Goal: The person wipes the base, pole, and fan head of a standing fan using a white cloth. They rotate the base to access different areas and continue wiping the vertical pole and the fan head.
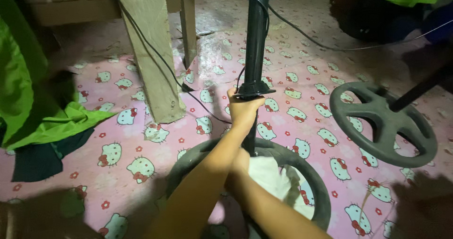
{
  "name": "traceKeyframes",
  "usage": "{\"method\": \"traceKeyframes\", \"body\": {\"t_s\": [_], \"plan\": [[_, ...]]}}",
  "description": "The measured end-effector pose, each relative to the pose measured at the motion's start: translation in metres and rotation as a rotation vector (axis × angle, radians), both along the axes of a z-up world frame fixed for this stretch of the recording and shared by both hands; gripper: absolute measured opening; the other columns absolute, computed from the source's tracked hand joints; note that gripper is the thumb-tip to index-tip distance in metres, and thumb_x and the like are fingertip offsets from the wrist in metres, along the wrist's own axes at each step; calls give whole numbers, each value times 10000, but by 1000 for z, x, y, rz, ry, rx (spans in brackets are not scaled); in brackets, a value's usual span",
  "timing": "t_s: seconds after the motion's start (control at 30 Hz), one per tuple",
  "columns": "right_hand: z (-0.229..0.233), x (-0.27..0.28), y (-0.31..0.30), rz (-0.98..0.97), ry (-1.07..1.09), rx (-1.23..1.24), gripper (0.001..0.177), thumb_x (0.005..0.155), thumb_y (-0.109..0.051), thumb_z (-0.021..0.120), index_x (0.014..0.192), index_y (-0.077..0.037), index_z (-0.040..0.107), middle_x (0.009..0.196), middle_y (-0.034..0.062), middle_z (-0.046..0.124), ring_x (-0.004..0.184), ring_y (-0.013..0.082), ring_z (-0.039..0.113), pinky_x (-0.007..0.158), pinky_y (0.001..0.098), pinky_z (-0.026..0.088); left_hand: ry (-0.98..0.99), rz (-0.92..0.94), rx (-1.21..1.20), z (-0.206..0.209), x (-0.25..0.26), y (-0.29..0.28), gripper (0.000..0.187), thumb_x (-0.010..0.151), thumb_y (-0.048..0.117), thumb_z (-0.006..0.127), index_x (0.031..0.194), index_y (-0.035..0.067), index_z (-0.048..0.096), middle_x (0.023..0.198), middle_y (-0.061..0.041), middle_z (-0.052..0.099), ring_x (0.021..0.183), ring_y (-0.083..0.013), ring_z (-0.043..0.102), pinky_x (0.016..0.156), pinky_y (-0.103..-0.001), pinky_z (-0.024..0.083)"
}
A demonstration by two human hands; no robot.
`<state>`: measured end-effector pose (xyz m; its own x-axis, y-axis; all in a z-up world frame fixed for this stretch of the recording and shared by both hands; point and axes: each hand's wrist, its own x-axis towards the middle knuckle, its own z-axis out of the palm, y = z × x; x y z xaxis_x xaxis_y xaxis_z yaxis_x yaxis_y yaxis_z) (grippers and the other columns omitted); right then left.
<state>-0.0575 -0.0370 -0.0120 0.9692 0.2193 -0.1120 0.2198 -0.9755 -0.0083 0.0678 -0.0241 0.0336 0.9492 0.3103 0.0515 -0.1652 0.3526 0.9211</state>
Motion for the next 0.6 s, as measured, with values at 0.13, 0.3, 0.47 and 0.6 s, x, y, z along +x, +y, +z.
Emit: {"method": "traceKeyframes", "body": {"t_s": [0.13, 0.3, 0.47, 0.6], "plan": [[15, -33, -16, -54, 228, -108, 274, 1052, -249, 507, 1174, -71, 676, 1088, 120, 750, 984, 264, 750, 753, 393, 580, -122, 71, 33, -6, 2, -6, 637, 641, 96, 860, 1103, 46, 423, 941, -61, 664, 819, -132, 643, 733, -294, 545], [19, -81, -40, 99, -212, -54, 476, 753, -116, 643, 1208, 23, 670, 1122, 147, 673, 1011, 308, 645, 656, 364, 598, -71, 59, 96, -8, 1, -7, 708, 604, 121, 872, 1132, 66, 403, 960, -62, 661, 851, -149, 661, 764, -309, 549], [8, -45, -16, 111, -142, 50, 143, 818, -121, 651, 943, -63, 691, 1076, 123, 641, 1070, 297, 607, 682, 396, 584, -15, 108, 131, -6, -3, -6, 707, 620, 135, 880, 1155, 58, 423, 976, -83, 683, 862, -161, 667, 787, -309, 540], [-7, -7, 3, 89, -120, 43, 133, 820, -123, 658, 934, -65, 693, 1034, 113, 665, 1042, 291, 622, 688, 407, 583, -56, 75, 70, -6, -2, -7, 713, 617, 120, 868, 1161, 56, 412, 983, -79, 674, 855, -157, 654, 776, -313, 544]]}}
